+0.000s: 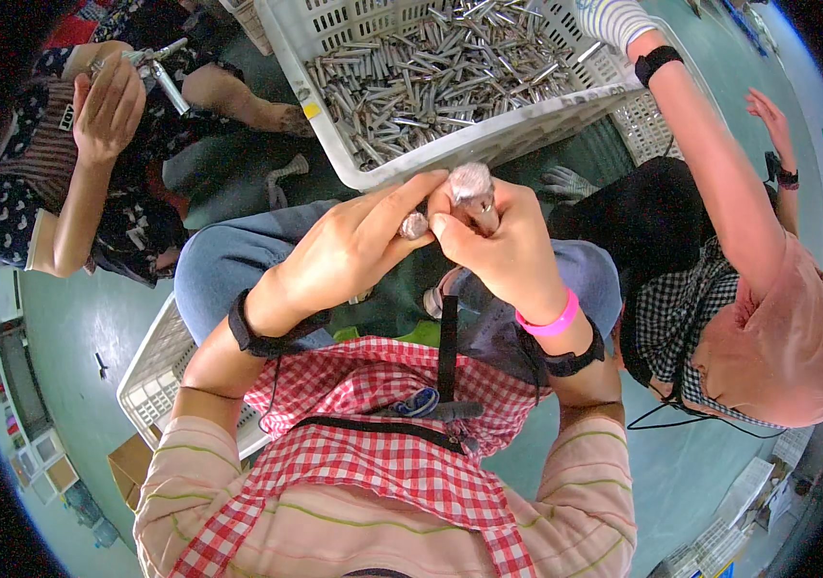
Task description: The person assembles small metal tubes and circular components by hand, inserting pieces into each other and placing finished items into a basket.
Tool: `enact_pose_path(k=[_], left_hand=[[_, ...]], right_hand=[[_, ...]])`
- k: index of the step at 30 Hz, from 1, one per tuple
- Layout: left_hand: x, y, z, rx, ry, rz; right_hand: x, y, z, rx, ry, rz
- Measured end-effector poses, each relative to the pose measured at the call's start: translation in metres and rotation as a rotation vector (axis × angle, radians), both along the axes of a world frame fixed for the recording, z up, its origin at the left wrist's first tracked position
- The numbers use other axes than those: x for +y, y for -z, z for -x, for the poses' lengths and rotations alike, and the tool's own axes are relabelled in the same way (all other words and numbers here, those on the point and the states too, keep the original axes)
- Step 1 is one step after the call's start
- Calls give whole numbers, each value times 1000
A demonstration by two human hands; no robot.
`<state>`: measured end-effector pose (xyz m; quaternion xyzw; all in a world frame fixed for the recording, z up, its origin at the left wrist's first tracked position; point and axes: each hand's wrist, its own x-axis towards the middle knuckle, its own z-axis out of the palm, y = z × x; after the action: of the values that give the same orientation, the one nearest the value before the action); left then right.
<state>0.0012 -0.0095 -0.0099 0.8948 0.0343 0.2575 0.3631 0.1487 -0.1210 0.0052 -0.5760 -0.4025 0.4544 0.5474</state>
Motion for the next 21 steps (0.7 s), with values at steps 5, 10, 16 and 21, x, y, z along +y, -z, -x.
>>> enact_pose_path(k=[5,10,16,21], left_hand=[[-1,-5,3,48,21,117],[1,-2,4,70,10,113],[2,-4,1,63,-6,0],[5,0,1,28,-37,-140]], right_hand=[[5,-3,-2,452,-93,28],[2,-13,-2,-202,35,-41],[1,-11,1,-251,21,-125],[2,-12,-6,-471,-29,-82]])
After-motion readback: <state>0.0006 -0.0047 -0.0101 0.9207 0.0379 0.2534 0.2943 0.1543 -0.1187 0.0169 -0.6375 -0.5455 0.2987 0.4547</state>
